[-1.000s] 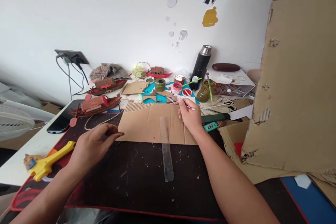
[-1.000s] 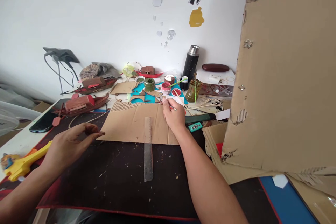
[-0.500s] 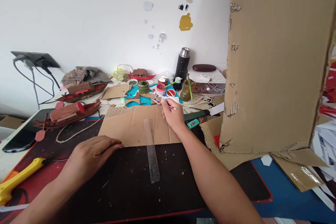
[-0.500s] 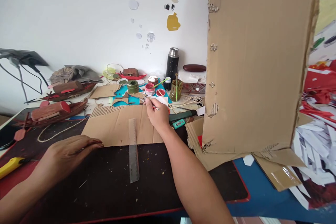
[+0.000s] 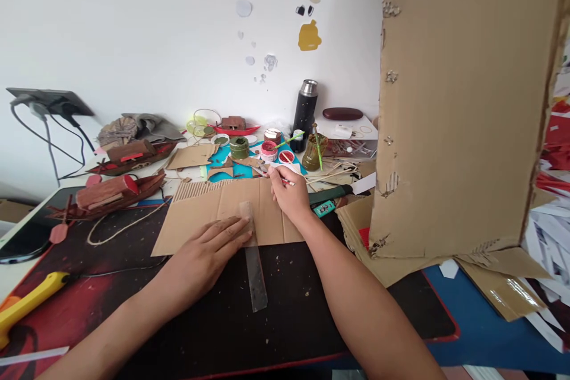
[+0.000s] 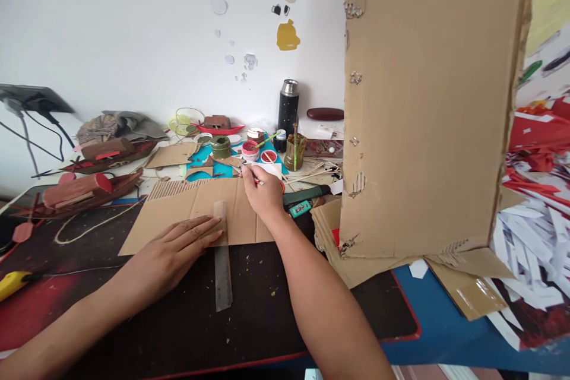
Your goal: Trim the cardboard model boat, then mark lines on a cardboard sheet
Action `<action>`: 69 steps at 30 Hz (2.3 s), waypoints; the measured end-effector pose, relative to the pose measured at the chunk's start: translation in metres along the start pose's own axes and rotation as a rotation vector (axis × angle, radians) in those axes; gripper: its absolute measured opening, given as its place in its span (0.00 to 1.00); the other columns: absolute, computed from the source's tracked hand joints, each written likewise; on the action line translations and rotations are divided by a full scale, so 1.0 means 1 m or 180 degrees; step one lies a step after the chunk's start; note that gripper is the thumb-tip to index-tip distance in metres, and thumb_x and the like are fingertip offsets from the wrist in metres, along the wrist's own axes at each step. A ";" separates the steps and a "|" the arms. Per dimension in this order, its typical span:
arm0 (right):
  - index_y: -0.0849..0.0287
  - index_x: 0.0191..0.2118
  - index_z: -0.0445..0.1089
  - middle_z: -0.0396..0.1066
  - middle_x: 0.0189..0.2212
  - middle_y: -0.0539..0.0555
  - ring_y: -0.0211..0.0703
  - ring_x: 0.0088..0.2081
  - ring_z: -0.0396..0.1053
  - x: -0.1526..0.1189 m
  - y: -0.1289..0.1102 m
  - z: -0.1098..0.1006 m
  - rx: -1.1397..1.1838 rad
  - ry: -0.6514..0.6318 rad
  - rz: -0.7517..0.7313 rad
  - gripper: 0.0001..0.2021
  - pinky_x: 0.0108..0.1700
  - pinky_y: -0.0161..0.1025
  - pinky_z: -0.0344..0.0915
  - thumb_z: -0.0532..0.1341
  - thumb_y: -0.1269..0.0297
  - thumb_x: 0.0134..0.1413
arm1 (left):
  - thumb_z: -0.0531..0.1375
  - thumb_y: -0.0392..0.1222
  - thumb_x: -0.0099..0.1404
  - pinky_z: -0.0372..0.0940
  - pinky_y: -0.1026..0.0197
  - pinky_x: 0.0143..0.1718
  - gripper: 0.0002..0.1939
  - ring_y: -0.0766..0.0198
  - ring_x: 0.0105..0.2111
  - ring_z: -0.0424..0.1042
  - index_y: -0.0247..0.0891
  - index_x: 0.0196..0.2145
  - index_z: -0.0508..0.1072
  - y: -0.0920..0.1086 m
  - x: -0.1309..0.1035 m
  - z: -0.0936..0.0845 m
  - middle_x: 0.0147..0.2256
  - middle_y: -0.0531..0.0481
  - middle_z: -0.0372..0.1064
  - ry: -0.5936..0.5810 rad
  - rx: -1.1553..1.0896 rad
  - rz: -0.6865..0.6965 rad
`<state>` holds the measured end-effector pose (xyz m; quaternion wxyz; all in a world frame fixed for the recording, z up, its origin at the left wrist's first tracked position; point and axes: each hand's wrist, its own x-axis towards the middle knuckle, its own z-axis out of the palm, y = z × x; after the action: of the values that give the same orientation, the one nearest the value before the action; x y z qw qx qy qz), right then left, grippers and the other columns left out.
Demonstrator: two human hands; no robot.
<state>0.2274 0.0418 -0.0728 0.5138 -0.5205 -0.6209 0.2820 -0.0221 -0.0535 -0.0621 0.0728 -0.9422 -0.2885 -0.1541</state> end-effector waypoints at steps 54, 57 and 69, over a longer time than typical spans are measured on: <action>0.54 0.36 0.76 0.67 0.19 0.46 0.40 0.19 0.67 0.000 0.006 0.002 0.0319 -0.0030 0.0190 0.24 0.24 0.36 0.64 0.58 0.38 0.71 | 0.54 0.49 0.78 0.72 0.52 0.43 0.10 0.54 0.39 0.78 0.42 0.47 0.68 0.006 -0.069 -0.043 0.40 0.45 0.78 0.0495 0.0214 -0.2050; 0.54 0.35 0.76 0.67 0.19 0.47 0.40 0.19 0.67 0.000 0.005 0.001 0.0328 0.0005 0.0166 0.25 0.24 0.36 0.64 0.58 0.37 0.71 | 0.52 0.59 0.77 0.72 0.47 0.44 0.18 0.45 0.41 0.80 0.42 0.48 0.69 -0.017 -0.072 -0.049 0.38 0.43 0.79 0.0153 0.0309 -0.2645; 0.53 0.34 0.75 0.67 0.20 0.47 0.40 0.20 0.66 -0.004 -0.008 -0.003 0.0300 0.0021 -0.0014 0.22 0.26 0.38 0.63 0.57 0.43 0.74 | 0.49 0.56 0.77 0.67 0.51 0.33 0.18 0.45 0.46 0.82 0.45 0.49 0.73 -0.030 -0.066 -0.052 0.54 0.42 0.79 -0.0814 0.0046 -0.3293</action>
<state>0.2272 0.0353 -0.0662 0.5404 -0.4952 -0.6064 0.3081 -0.1039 -0.0750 -0.0336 -0.0420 -0.6876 -0.7230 -0.0518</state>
